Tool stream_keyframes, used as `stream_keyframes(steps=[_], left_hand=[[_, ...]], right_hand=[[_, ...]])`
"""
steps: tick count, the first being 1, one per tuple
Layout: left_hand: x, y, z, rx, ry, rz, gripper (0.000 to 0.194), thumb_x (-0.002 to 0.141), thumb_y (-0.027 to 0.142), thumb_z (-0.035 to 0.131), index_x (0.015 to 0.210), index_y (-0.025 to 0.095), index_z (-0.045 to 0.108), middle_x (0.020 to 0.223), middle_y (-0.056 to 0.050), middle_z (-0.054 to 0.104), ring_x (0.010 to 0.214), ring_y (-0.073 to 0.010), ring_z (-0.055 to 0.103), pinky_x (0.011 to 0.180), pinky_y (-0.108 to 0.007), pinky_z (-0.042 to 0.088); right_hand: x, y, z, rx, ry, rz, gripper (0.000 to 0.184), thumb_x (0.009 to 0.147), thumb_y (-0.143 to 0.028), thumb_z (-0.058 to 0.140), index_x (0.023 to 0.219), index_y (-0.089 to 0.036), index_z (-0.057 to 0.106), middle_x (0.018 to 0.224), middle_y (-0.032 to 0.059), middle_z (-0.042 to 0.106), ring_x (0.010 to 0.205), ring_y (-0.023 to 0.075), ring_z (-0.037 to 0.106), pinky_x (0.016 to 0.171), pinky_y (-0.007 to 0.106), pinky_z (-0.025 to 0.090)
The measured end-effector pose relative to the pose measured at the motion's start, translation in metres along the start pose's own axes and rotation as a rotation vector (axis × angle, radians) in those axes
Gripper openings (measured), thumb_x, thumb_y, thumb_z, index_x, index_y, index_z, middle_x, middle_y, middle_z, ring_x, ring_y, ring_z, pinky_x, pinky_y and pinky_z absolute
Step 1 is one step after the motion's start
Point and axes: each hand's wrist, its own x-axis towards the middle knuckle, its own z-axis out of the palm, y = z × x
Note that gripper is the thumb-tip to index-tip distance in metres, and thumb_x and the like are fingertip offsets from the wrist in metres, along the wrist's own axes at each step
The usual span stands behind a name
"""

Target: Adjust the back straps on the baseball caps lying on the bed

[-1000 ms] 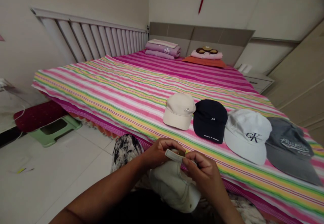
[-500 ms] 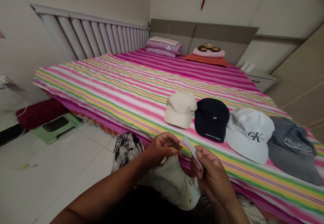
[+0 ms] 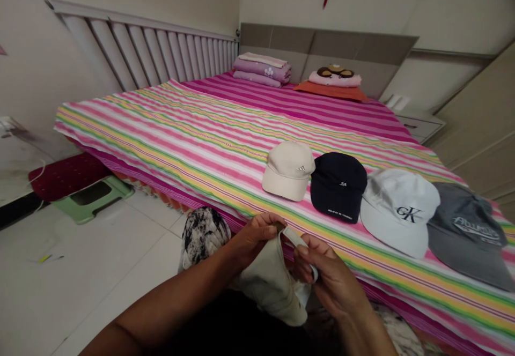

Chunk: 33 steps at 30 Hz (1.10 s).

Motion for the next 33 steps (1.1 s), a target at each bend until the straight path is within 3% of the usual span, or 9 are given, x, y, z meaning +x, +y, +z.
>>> stream_keyframes(steps=[11,19,33], left_hand=[[-0.0013,-0.0005,-0.0001,0.037,0.009,0.047,0.037,0.049,0.027,0.081,0.078,0.013,0.064,0.068,-0.002,0.063,0.064,-0.0133,0.061,0.061,-0.022,0.045],[-0.0044,0.0013,-0.0001,0.110,-0.078,0.112,0.030,0.055,0.023,0.078,0.081,0.014,0.065,0.074,-0.003,0.064,0.063,-0.0118,0.060,0.069,-0.026,0.046],[-0.0081,0.0050,0.0044,0.226,-0.010,0.151,0.030,0.050,0.022,0.080,0.076,0.014,0.069,0.075,-0.003,0.063,0.064,-0.0108,0.056,0.071,-0.027,0.044]], right_hand=[[0.0008,0.0035,0.0035,0.020,-0.031,0.025,0.029,0.066,-0.032,0.069,0.053,-0.015,0.049,0.039,-0.0068,0.040,0.037,0.0041,0.028,0.044,0.022,0.018],[-0.0001,0.0038,0.0059,-0.044,-0.005,0.030,0.035,0.069,-0.042,0.066,0.056,-0.016,0.047,0.037,-0.0082,0.037,0.034,0.0038,0.025,0.042,0.022,0.015],[0.0018,0.0028,0.0029,-0.251,0.061,0.011,0.038,0.069,-0.047,0.065,0.053,-0.016,0.050,0.038,-0.0058,0.042,0.037,0.0059,0.030,0.043,0.022,0.020]])
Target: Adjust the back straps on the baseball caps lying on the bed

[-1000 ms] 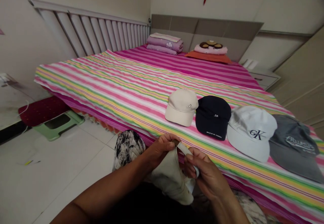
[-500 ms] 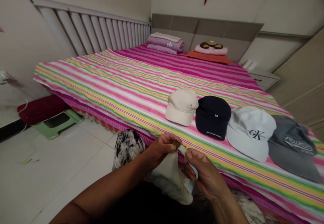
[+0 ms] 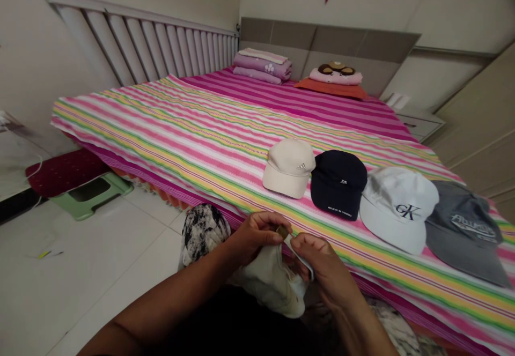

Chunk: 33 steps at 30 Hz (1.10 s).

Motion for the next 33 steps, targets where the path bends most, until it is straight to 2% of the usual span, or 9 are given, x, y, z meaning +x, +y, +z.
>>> stream_keyframes(steps=[7,13,17,20,24,27,30,33], left_hand=[[-0.002,-0.005,0.000,-0.087,0.037,-0.030,0.032,0.049,0.019,0.080,0.079,0.015,0.070,0.077,-0.004,0.068,0.067,-0.0131,0.060,0.069,-0.027,0.045],[-0.004,-0.007,0.002,-0.112,0.056,-0.036,0.049,0.048,0.016,0.081,0.095,0.017,0.066,0.077,-0.003,0.068,0.069,-0.0127,0.062,0.068,-0.024,0.046],[-0.005,-0.006,0.001,-0.132,0.105,0.002,0.051,0.050,0.014,0.080,0.098,0.017,0.064,0.075,-0.002,0.067,0.065,-0.0121,0.061,0.064,-0.023,0.046],[-0.006,-0.007,0.002,-0.151,0.120,-0.020,0.054,0.050,0.013,0.079,0.101,0.017,0.063,0.076,-0.002,0.068,0.064,-0.0119,0.061,0.063,-0.023,0.046],[-0.007,-0.010,0.005,-0.121,0.076,-0.066,0.040,0.051,0.013,0.078,0.089,0.014,0.064,0.073,-0.003,0.068,0.062,-0.0143,0.062,0.062,-0.026,0.048],[-0.008,-0.010,0.004,-0.107,0.080,-0.060,0.031,0.053,0.016,0.077,0.080,0.012,0.064,0.072,-0.004,0.068,0.058,-0.0144,0.062,0.060,-0.027,0.049],[-0.007,-0.010,0.000,-0.131,0.112,-0.028,0.031,0.052,0.017,0.078,0.079,0.012,0.063,0.071,-0.003,0.067,0.061,-0.0142,0.062,0.062,-0.026,0.048],[-0.007,-0.010,-0.002,-0.141,0.133,-0.017,0.030,0.052,0.016,0.078,0.078,0.012,0.063,0.072,-0.002,0.066,0.061,-0.0125,0.061,0.061,-0.024,0.047]], right_hand=[[0.001,0.003,0.007,-0.097,0.028,-0.073,0.038,0.070,-0.049,0.063,0.054,-0.016,0.052,0.045,-0.0032,0.047,0.041,0.0073,0.035,0.044,0.023,0.024],[0.000,0.007,0.008,-0.051,0.021,-0.116,0.037,0.072,-0.048,0.061,0.056,-0.017,0.048,0.044,-0.0042,0.046,0.043,0.0085,0.037,0.045,0.022,0.026],[-0.003,0.008,0.003,0.097,0.028,-0.103,0.025,0.069,-0.036,0.067,0.075,-0.021,0.049,0.058,-0.0058,0.051,0.048,0.0087,0.043,0.048,0.021,0.032],[-0.002,0.011,0.001,0.108,0.067,-0.150,0.028,0.065,-0.027,0.072,0.073,-0.021,0.046,0.061,-0.0065,0.050,0.050,0.0075,0.044,0.048,0.019,0.034],[0.001,0.013,0.005,0.160,0.119,-0.171,0.033,0.064,-0.027,0.074,0.069,-0.021,0.041,0.058,-0.0072,0.049,0.047,0.0069,0.044,0.047,0.019,0.034],[0.001,0.011,0.004,0.130,0.133,-0.184,0.030,0.065,-0.032,0.073,0.073,-0.020,0.047,0.059,-0.0065,0.050,0.049,0.0073,0.045,0.050,0.020,0.036],[0.000,0.009,-0.002,0.006,0.075,-0.163,0.028,0.070,-0.040,0.067,0.083,-0.019,0.054,0.061,-0.0046,0.053,0.052,0.0081,0.046,0.051,0.021,0.036],[0.001,0.009,-0.007,-0.130,-0.007,-0.130,0.028,0.071,-0.043,0.065,0.075,-0.015,0.058,0.061,-0.0011,0.056,0.054,0.0101,0.046,0.052,0.023,0.036]])
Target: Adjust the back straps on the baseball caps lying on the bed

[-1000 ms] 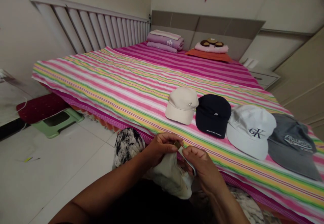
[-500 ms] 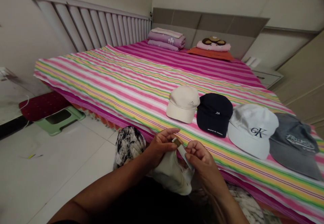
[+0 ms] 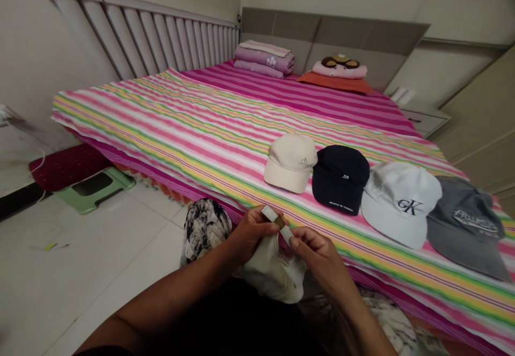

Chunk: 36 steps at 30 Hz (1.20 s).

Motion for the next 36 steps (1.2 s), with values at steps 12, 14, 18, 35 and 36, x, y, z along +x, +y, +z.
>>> stream_keyframes(steps=[12,14,18,35,36], left_hand=[[-0.003,0.004,0.006,0.129,-0.059,0.018,0.030,0.053,0.013,0.077,0.079,0.011,0.063,0.076,-0.004,0.067,0.067,-0.0129,0.062,0.066,-0.025,0.047],[-0.003,0.004,0.006,0.151,-0.062,0.051,0.029,0.054,0.012,0.077,0.079,0.012,0.063,0.076,-0.004,0.067,0.067,-0.0123,0.061,0.066,-0.024,0.046],[-0.002,0.001,0.005,0.166,-0.061,0.065,0.032,0.052,0.012,0.078,0.081,0.014,0.065,0.073,-0.002,0.067,0.069,-0.0124,0.061,0.068,-0.025,0.046],[0.029,0.049,-0.020,0.485,-0.373,-0.400,0.055,0.062,0.058,0.064,0.091,0.012,0.067,0.082,-0.008,0.066,0.069,-0.0138,0.056,0.060,-0.023,0.038],[0.031,0.050,-0.020,0.551,-0.363,-0.423,0.052,0.060,0.056,0.067,0.087,0.011,0.068,0.076,-0.005,0.064,0.064,-0.0114,0.053,0.057,-0.021,0.037]], right_hand=[[0.003,0.004,0.005,-0.018,0.067,0.073,0.031,0.068,-0.044,0.063,0.060,-0.016,0.051,0.047,-0.0052,0.044,0.043,0.0066,0.033,0.045,0.022,0.025],[0.004,0.002,0.006,-0.025,0.082,0.073,0.032,0.068,-0.044,0.062,0.058,-0.017,0.049,0.045,-0.0060,0.042,0.042,0.0064,0.032,0.044,0.022,0.023],[0.007,0.000,0.007,-0.035,0.075,0.066,0.032,0.068,-0.043,0.062,0.055,-0.017,0.047,0.044,-0.0064,0.041,0.041,0.0061,0.031,0.043,0.022,0.022],[0.014,-0.004,-0.003,0.061,-0.014,0.060,0.026,0.069,-0.037,0.065,0.059,-0.017,0.053,0.042,-0.0060,0.045,0.040,0.0065,0.031,0.042,0.021,0.023],[0.015,-0.004,-0.003,0.060,-0.008,0.061,0.026,0.069,-0.037,0.066,0.060,-0.016,0.053,0.042,-0.0061,0.045,0.039,0.0064,0.031,0.042,0.021,0.023]])
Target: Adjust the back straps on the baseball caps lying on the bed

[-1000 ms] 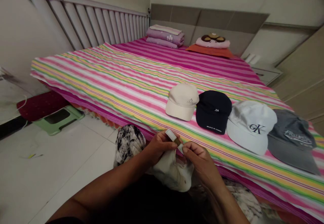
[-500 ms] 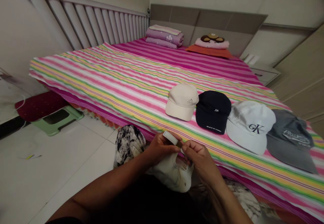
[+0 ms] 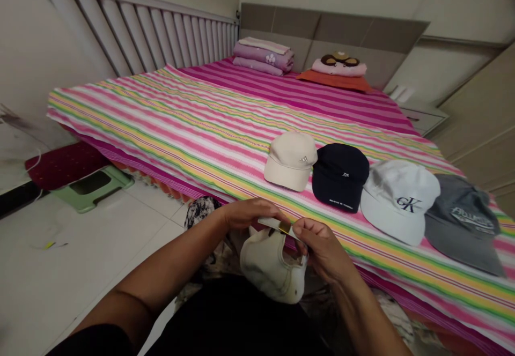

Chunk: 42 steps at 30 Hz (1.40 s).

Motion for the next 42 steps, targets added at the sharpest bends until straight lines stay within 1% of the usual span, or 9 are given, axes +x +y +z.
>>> stream_keyframes(steps=[3,6,8,11,13,16,32,38,42], left_hand=[[0.003,0.004,0.000,0.141,0.006,-0.107,0.050,0.059,0.056,0.068,0.080,0.011,0.066,0.064,0.000,0.058,0.053,-0.0071,0.044,0.047,-0.019,0.030],[0.004,0.006,0.001,0.178,0.001,-0.150,0.048,0.061,0.055,0.066,0.082,0.012,0.066,0.063,0.002,0.055,0.050,-0.0050,0.040,0.043,-0.017,0.026],[0.004,0.006,0.003,0.171,-0.016,-0.109,0.044,0.060,0.048,0.071,0.088,0.014,0.066,0.070,0.002,0.058,0.054,-0.0044,0.043,0.046,-0.016,0.029],[0.003,0.004,0.008,0.162,0.002,0.049,0.040,0.056,0.030,0.077,0.092,0.016,0.065,0.082,0.000,0.062,0.067,-0.0065,0.052,0.059,-0.017,0.039],[0.002,0.001,0.011,0.171,0.071,0.126,0.034,0.056,0.023,0.076,0.087,0.014,0.065,0.081,-0.001,0.063,0.070,-0.0077,0.054,0.065,-0.019,0.041],[0.002,-0.003,0.016,0.181,0.155,0.158,0.028,0.057,0.020,0.075,0.082,0.012,0.066,0.075,-0.001,0.064,0.066,-0.0076,0.054,0.064,-0.020,0.042],[0.003,-0.015,0.021,0.035,0.186,0.219,0.032,0.052,0.025,0.079,0.080,0.013,0.067,0.075,-0.002,0.064,0.067,-0.0092,0.055,0.065,-0.022,0.041],[0.002,-0.020,0.020,0.008,0.132,0.202,0.034,0.054,0.028,0.079,0.082,0.014,0.066,0.080,-0.003,0.064,0.071,-0.0104,0.056,0.071,-0.025,0.041],[0.002,-0.008,0.019,-0.031,0.038,0.153,0.044,0.058,0.044,0.074,0.089,0.014,0.066,0.083,-0.004,0.064,0.077,-0.0119,0.056,0.072,-0.023,0.040]], right_hand=[[0.001,-0.002,-0.001,-0.036,0.024,0.012,0.026,0.067,-0.038,0.067,0.060,-0.016,0.054,0.042,-0.0062,0.045,0.040,0.0058,0.031,0.042,0.021,0.022],[0.001,-0.007,-0.002,-0.087,0.031,0.035,0.028,0.065,-0.039,0.067,0.059,-0.015,0.054,0.043,-0.0060,0.046,0.040,0.0053,0.032,0.043,0.020,0.022],[0.000,-0.009,-0.003,-0.103,0.034,0.055,0.029,0.064,-0.040,0.067,0.058,-0.015,0.054,0.043,-0.0061,0.046,0.039,0.0050,0.032,0.043,0.020,0.023],[-0.001,-0.011,-0.005,-0.110,0.040,0.072,0.029,0.064,-0.040,0.067,0.057,-0.015,0.053,0.043,-0.0059,0.046,0.039,0.0048,0.033,0.043,0.020,0.023],[-0.001,-0.010,-0.005,-0.109,0.048,0.076,0.028,0.063,-0.039,0.067,0.058,-0.015,0.054,0.043,-0.0056,0.047,0.039,0.0048,0.033,0.043,0.020,0.023],[-0.001,-0.009,-0.005,-0.104,0.059,0.072,0.027,0.063,-0.038,0.068,0.059,-0.015,0.055,0.043,-0.0054,0.047,0.039,0.0050,0.033,0.043,0.020,0.023],[-0.001,-0.008,-0.005,-0.070,0.006,0.045,0.027,0.064,-0.037,0.070,0.057,-0.015,0.055,0.043,-0.0067,0.045,0.039,0.0043,0.032,0.042,0.020,0.023],[-0.001,-0.007,-0.004,-0.060,-0.018,0.054,0.026,0.064,-0.037,0.070,0.058,-0.015,0.056,0.045,-0.0061,0.045,0.040,0.0048,0.032,0.042,0.020,0.024],[-0.002,-0.010,-0.002,-0.038,-0.044,0.053,0.024,0.065,-0.035,0.069,0.060,-0.016,0.056,0.047,-0.0063,0.044,0.041,0.0047,0.031,0.042,0.019,0.024]])
